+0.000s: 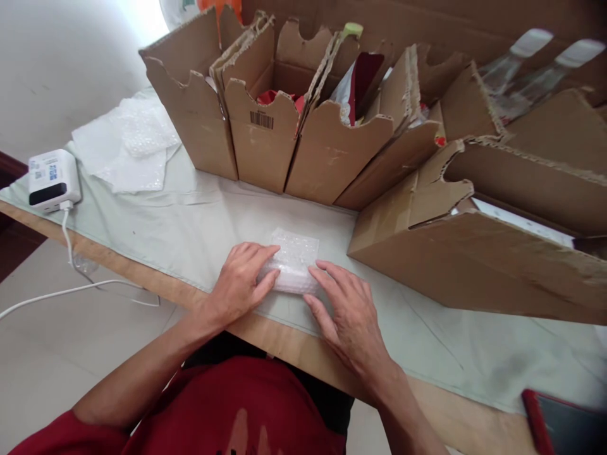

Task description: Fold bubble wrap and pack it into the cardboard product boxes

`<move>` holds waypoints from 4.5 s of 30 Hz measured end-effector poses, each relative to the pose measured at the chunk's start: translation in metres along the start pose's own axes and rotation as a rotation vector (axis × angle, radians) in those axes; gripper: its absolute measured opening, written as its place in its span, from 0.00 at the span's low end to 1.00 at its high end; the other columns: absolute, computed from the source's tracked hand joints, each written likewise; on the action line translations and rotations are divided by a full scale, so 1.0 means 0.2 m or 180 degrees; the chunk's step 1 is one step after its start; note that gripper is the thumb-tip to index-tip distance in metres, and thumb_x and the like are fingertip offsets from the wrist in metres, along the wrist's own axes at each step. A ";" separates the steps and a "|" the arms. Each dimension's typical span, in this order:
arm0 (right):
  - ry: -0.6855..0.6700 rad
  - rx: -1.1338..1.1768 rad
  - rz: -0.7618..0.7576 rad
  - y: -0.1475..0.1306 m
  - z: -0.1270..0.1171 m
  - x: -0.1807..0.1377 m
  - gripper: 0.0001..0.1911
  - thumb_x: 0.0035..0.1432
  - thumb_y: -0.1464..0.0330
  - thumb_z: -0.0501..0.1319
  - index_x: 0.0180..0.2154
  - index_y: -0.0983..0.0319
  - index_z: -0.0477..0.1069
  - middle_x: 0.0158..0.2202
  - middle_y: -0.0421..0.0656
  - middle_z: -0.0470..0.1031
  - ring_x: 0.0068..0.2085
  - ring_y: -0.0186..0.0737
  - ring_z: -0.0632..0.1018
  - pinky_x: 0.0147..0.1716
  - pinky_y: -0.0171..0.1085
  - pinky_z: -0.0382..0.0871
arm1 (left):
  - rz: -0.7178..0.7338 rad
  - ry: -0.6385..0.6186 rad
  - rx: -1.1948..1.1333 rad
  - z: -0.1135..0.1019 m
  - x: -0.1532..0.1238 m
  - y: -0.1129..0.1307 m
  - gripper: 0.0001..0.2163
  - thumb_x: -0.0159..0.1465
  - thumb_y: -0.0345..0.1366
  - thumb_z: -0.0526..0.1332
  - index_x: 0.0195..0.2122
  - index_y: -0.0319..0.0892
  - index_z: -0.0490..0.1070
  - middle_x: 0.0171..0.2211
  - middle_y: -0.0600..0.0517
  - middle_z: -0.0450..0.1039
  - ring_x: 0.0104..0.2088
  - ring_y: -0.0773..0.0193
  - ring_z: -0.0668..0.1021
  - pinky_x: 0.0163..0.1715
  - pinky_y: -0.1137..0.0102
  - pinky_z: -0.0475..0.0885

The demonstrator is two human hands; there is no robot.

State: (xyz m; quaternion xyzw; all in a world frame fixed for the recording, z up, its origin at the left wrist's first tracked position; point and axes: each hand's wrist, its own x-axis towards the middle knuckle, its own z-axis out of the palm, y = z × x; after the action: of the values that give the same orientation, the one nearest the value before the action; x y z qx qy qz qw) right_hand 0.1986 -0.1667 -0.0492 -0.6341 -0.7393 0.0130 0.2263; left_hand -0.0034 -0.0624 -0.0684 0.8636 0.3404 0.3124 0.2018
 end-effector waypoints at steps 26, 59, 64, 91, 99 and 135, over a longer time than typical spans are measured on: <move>-0.0173 0.2286 0.1334 -0.09 -0.03 -0.14 0.15 0.63 0.61 0.62 0.51 0.54 0.73 0.66 0.48 0.66 0.65 0.51 0.69 0.62 0.52 0.65 | -0.2716 -0.0132 -0.4718 -0.01 -0.11 0.23 0.20 0.52 0.37 0.77 0.45 0.43 0.77 0.39 0.52 0.78 0.41 0.64 0.77 0.43 0.73 0.71; -0.1686 -0.2364 0.2715 0.65 -1.24 0.31 0.12 0.59 0.66 0.61 0.38 0.62 0.82 0.33 0.53 0.79 0.37 0.48 0.78 0.33 0.41 0.61 | -0.0772 -0.1053 -0.2146 0.28 0.00 0.29 0.08 0.65 0.40 0.62 0.41 0.47 0.80 0.39 0.48 0.83 0.41 0.57 0.84 0.41 0.70 0.80; -0.1777 -0.2145 0.2568 0.78 -1.18 0.31 0.15 0.57 0.66 0.62 0.44 0.60 0.82 0.37 0.51 0.82 0.38 0.50 0.80 0.32 0.39 0.63 | -0.0411 -0.0859 -0.1986 0.30 -0.02 0.28 0.08 0.67 0.35 0.60 0.43 0.50 0.78 0.40 0.50 0.82 0.40 0.61 0.84 0.41 0.74 0.79; 0.1445 -0.0917 0.2160 0.56 -1.25 -0.29 0.14 0.59 0.61 0.59 0.40 0.59 0.80 0.37 0.45 0.82 0.33 0.41 0.77 0.37 0.40 0.70 | -0.0896 -0.0559 -0.1797 0.19 0.10 0.45 0.19 0.67 0.44 0.61 0.59 0.53 0.71 0.59 0.45 0.72 0.49 0.53 0.80 0.46 0.61 0.78; 0.1327 0.0875 0.2140 0.76 -0.81 -0.41 0.30 0.55 0.51 0.64 0.53 0.61 0.69 0.52 0.52 0.78 0.47 0.48 0.80 0.40 0.44 0.76 | -0.0921 -0.0706 -0.2563 0.36 0.43 0.62 0.42 0.63 0.40 0.64 0.74 0.51 0.42 0.74 0.42 0.46 0.73 0.45 0.54 0.67 0.46 0.57; 0.2118 0.1374 0.1759 0.70 -0.42 -0.21 0.34 0.65 0.46 0.55 0.64 0.59 0.65 0.65 0.52 0.68 0.64 0.53 0.69 0.63 0.54 0.62 | -0.0069 -0.0898 -0.2025 0.41 -0.24 0.66 0.49 0.58 0.28 0.62 0.74 0.62 0.34 0.77 0.56 0.25 0.74 0.38 0.46 0.67 0.42 0.60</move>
State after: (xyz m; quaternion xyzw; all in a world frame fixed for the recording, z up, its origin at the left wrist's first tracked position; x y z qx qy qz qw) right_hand 0.3630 -0.2003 -0.0308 -0.7151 -0.4110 0.0223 0.5650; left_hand 0.0849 -0.1989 -0.0736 0.7885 0.2039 0.2782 0.5092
